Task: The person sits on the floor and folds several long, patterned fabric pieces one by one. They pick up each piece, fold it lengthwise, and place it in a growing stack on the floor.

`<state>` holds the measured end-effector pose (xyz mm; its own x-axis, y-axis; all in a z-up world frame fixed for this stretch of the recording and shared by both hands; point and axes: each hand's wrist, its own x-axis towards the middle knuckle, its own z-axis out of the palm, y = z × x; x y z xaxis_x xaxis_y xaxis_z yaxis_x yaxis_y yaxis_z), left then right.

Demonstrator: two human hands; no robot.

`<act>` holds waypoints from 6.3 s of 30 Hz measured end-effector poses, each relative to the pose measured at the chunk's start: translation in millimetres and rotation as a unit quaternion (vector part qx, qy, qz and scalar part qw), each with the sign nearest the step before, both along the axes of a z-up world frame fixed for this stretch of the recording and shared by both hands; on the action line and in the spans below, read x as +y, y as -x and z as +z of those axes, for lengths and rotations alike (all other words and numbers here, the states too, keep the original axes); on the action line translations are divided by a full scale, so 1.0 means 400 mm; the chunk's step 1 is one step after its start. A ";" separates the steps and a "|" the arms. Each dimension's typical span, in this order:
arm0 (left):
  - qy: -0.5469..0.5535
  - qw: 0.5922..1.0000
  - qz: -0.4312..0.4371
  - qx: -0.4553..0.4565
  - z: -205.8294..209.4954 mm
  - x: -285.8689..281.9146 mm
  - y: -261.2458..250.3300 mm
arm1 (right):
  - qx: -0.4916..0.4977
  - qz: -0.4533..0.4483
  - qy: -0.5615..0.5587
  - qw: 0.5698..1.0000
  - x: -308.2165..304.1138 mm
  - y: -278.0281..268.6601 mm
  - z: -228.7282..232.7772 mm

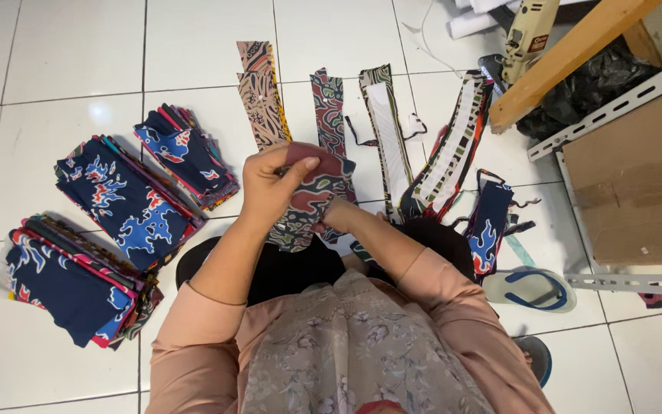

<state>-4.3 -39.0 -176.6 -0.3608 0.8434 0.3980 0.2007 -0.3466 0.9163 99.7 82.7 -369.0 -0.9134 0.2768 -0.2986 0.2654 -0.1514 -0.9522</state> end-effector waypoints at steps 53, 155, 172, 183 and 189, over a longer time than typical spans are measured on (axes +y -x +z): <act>0.247 0.914 0.041 -0.319 -1.154 0.445 0.120 | 0.040 -0.267 0.046 0.962 0.716 0.298 -0.422; -0.038 0.646 -0.721 -0.246 0.021 -0.134 -0.238 | -0.083 -0.333 -0.174 0.923 0.250 -0.656 -0.170; 0.378 0.890 -0.247 0.072 -0.345 0.077 -0.246 | -0.287 -0.077 -0.579 0.759 0.514 -0.541 -0.584; 0.433 0.875 -0.141 0.166 -1.093 0.408 -0.231 | -0.179 0.052 -0.536 0.823 0.405 -0.439 -0.459; 0.406 0.841 -0.189 0.303 -1.138 0.428 -0.293 | -0.221 0.112 -0.575 0.780 0.421 -0.415 -0.487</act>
<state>112.8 132.3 -631.8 0.0565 0.9352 -0.3497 0.7327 0.1990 0.6508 265.7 251.2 -563.6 -0.8554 0.4415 -0.2708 0.5031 0.8325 -0.2320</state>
